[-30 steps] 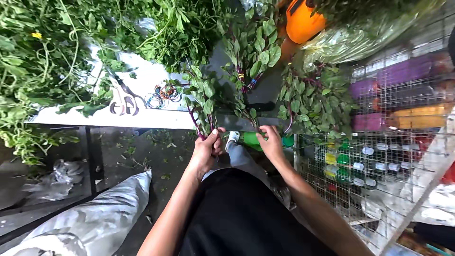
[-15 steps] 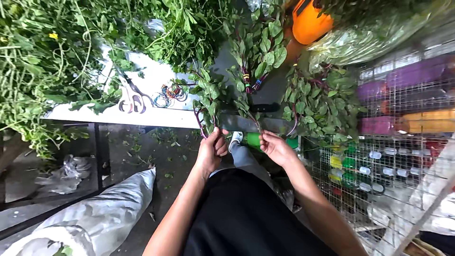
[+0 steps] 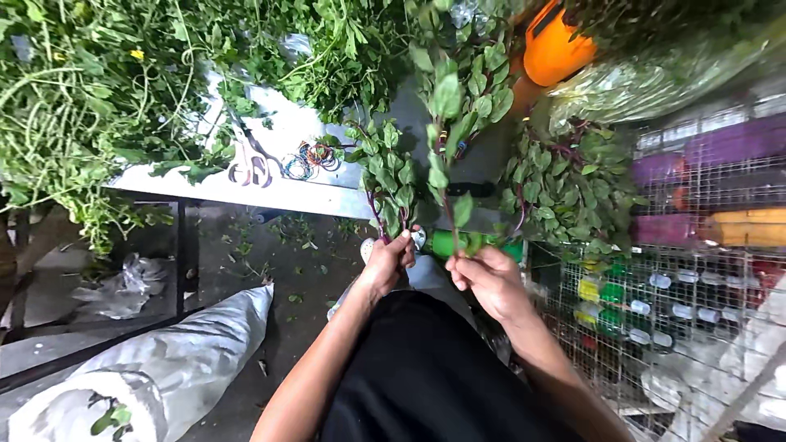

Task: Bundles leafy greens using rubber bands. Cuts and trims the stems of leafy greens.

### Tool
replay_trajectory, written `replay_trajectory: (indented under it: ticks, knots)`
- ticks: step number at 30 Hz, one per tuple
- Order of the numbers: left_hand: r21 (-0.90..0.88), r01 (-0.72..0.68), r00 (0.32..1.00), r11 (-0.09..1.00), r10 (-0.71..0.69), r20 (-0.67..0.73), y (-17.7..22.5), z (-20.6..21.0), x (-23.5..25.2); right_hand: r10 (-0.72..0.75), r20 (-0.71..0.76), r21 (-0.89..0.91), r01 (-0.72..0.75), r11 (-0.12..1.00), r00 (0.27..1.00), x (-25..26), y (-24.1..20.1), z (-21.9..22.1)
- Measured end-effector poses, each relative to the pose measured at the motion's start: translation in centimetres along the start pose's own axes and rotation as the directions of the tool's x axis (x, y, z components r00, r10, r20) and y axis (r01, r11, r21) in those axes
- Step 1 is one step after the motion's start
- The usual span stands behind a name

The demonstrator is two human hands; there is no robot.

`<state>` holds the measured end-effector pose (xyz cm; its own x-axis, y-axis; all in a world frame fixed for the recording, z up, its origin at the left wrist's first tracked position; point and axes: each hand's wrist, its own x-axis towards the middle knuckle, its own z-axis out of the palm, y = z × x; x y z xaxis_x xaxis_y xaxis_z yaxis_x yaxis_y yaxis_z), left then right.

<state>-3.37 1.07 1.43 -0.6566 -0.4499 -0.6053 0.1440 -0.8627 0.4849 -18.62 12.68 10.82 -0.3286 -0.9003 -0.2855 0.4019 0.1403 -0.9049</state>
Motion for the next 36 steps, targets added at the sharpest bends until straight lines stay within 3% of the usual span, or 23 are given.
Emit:
replay_trajectory:
  ticks: [3, 5, 8, 11, 14, 17, 20, 22, 24, 27, 32, 36]
  knots:
    - [-0.037, -0.036, 0.997, 0.999, 0.038, 0.073, -0.7, 0.3, -0.2, 0.162, -0.058, -0.129, -0.169, 0.977, 0.985, 2.0, 2.1, 2.1]
    - [-0.018, -0.048, 0.998, 0.999, 0.048, 0.043, -0.7, 0.4, -0.3, 0.239, -0.079, -0.232, -0.251, 0.94, 0.968, 2.6, 3.6, 2.9]
    - [-0.009, -0.051, 0.996, 0.999, 0.05, -0.072, -0.5, 0.9, -0.2, 0.205, -0.164, -0.401, -0.255, 0.88, 0.965, 2.5, 4.9, 3.5]
    - [0.005, -0.04, 0.99, 0.999, 0.04, -0.138, -0.2, 1.3, -0.2, 0.127, -0.183, -0.439, -0.197, 0.876, 0.975, 2.6, 5.6, 3.3]
    - [0.011, -0.045, 0.985, 0.999, 0.046, -0.169, -0.2, 1.5, 0.0, 0.008, -0.085, -0.459, -0.047, 0.887, 0.996, 1.7, 6.2, 2.7]
    - [-0.025, -0.073, 0.986, 0.997, 0.068, -0.153, 0.5, 1.3, -0.1, -0.066, 0.142, -0.497, 0.129, 0.858, 0.988, -0.4, 5.4, 1.5]
    - [-0.056, -0.054, 0.986, 0.997, 0.045, -0.158, 2.1, 0.4, -0.6, 0.071, 0.237, -0.687, 0.116, 0.718, 0.969, -1.8, 4.1, -0.5]
    - [-0.067, -0.035, 0.99, 0.997, 0.025, -0.137, 3.0, -0.2, -1.2, 0.227, 0.08, -0.859, -0.048, 0.51, 0.971, -0.6, 3.4, -2.0]
    - [-0.068, -0.012, 0.996, 0.998, 0.006, -0.091, 3.4, -0.5, -1.6, 0.131, -0.1, -0.891, -0.147, 0.43, 0.986, 2.1, 4.1, -3.6]
    - [-0.033, -0.017, 1.0, 0.999, 0.017, -0.008, 4.0, -0.1, -2.3, -0.07, -0.233, -0.903, -0.189, 0.386, 0.97, 6.5, 6.0, -5.5]
    - [0.099, -0.165, 0.983, 0.981, 0.156, 0.096, 8.0, 1.8, -7.3, -0.053, -0.334, -0.868, -0.285, 0.407, 0.941, 9.4, 6.5, -6.6]
    - [0.194, -0.383, 0.913, 0.903, 0.338, 0.228, 11.4, 2.1, -11.6, -0.055, -0.352, -0.855, -0.297, 0.424, 0.934, 9.2, 6.2, -7.1]
